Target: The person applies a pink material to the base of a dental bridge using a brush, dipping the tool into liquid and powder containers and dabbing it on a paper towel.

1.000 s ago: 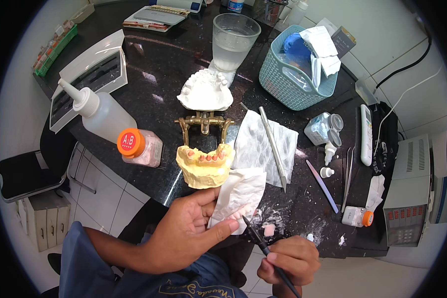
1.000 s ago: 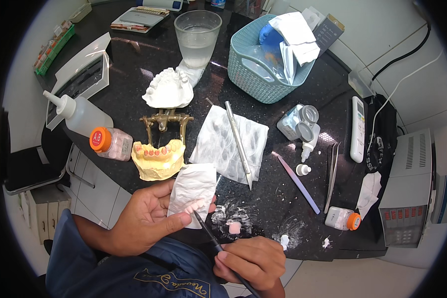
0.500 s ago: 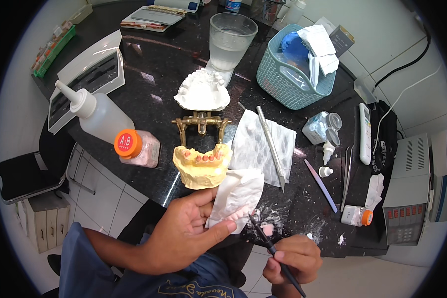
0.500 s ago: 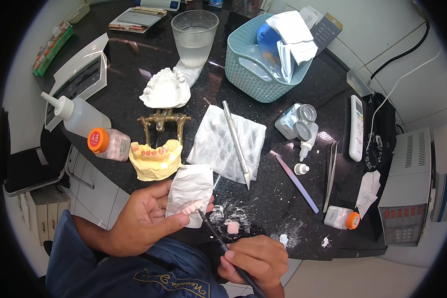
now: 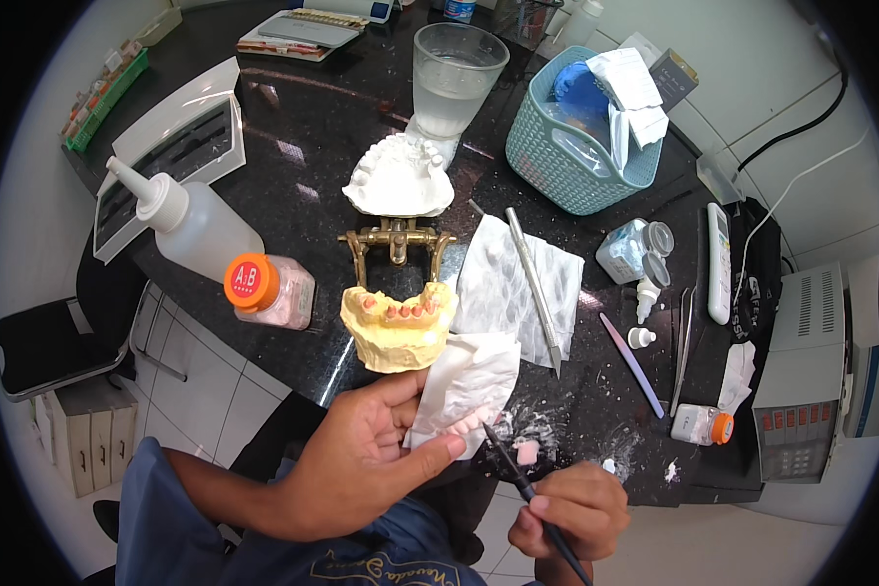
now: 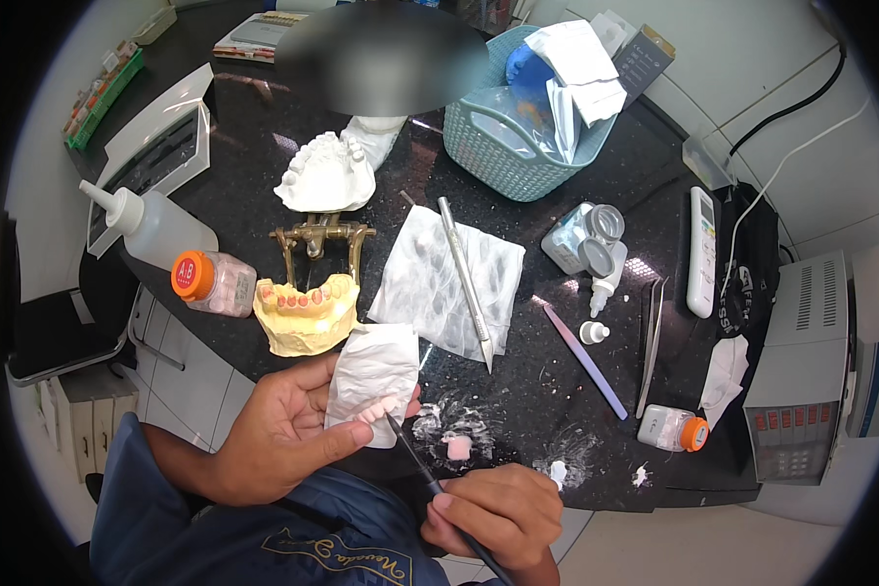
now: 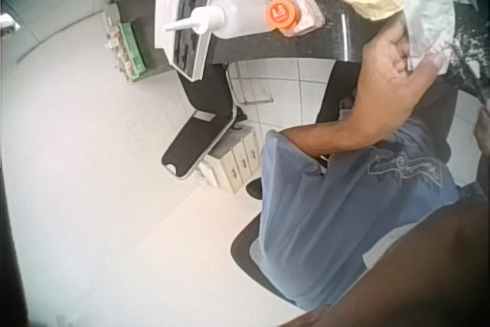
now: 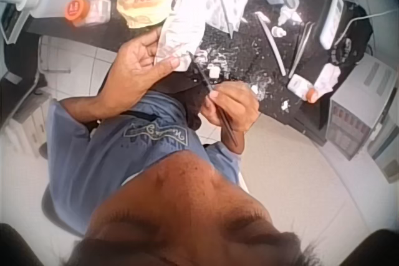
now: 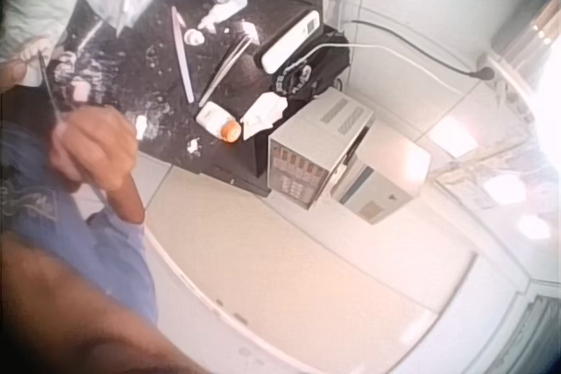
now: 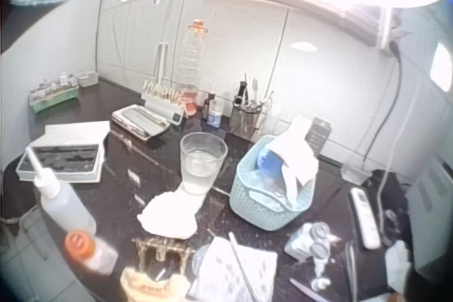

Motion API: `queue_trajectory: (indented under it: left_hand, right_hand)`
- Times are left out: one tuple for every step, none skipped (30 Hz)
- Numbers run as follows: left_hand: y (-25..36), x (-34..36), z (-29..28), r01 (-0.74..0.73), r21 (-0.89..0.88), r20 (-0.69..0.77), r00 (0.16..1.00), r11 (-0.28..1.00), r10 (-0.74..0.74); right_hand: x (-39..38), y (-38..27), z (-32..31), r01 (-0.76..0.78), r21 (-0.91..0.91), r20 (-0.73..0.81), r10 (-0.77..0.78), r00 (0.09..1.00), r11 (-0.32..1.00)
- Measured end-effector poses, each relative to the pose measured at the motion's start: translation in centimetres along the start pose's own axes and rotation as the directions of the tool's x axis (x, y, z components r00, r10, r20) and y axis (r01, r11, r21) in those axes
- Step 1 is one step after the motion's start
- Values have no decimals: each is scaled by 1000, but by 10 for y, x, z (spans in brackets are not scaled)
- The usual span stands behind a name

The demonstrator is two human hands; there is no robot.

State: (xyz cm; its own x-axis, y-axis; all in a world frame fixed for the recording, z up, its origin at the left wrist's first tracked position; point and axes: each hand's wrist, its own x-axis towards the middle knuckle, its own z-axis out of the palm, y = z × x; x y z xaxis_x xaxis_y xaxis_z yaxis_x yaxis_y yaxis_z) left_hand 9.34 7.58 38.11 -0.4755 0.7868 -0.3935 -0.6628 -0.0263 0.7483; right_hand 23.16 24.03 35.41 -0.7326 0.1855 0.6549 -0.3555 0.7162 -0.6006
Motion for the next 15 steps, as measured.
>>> queue_trajectory:
  left_hand:
    - [0, 0, 0, 4, 3, -4, 1000, 1000, -4]
    - [0, 0, 0, 3, 3, -4, 1000, 1000, -3]
    - [0, 0, -1, 5, -3, 1, 1000, 1000, -5]
    - [0, 0, -1, 7, -9, 5, 1000, 1000, -7]
    - [-1, 0, -1, 7, -9, 5, 1000, 1000, -7]
    - [-1, 0, -1, 4, -6, 9, 1000, 1000, -4]
    - [-1, 0, -1, -1, -3, 13, 1000, 1000, 1]
    - [0, 0, -1, -1, -3, 13, 1000, 1000, 1]
    - [0, 0, -1, 1, -3, 15, 1000, 1000, -1]
    - [0, 1, -1, 3, -3, 16, 1000, 1000, -3]
    - [0, 1, -1, 4, -3, 17, 1000, 1000, -4]
    - [0, 1, -1, 4, -4, 18, 1000, 1000, -4]
    - [0, 1, -1, 4, -4, 19, 1000, 1000, -4]
    - [0, 1, -1, 4, -4, 19, 1000, 1000, -4]
    - [0, 1, -1, 2, 0, 20, 1000, 1000, -2]
  right_hand:
    - [-1, 0, -1, -2, 8, -5, 2, 1000, 1000]
    - [-1, 0, -2, -4, 16, -9, 4, 1000, 1000]
    - [0, 1, -2, -4, 16, -9, 4, 1000, 1000]
    - [3, 3, -2, 49, 10, 19, -49, 999, 999]
    - [4, 4, -2, 102, 5, 47, -102, 994, 995]
    - [4, 4, -2, 102, 5, 46, -102, 994, 995]
    - [4, 4, -2, 99, 2, 49, -99, 994, 995]
    - [4, 4, -1, 96, 0, 52, -96, 994, 995]
    - [4, 3, -1, 96, 0, 52, -96, 994, 995]
    - [3, 1, 0, 52, 6, 30, -52, 998, 999]
    - [2, 0, 0, 8, 13, 7, -8, 1000, 1000]
    - [1, 0, -1, 8, 13, 7, -8, 1000, 1000]
    - [0, 1, -1, 2, 13, 2, -2, 1000, 1000]
    - [-1, 1, -1, -4, 13, -3, 4, 1000, 1000]
    - [0, 0, -1, -4, 13, -2, 4, 1000, 1000]
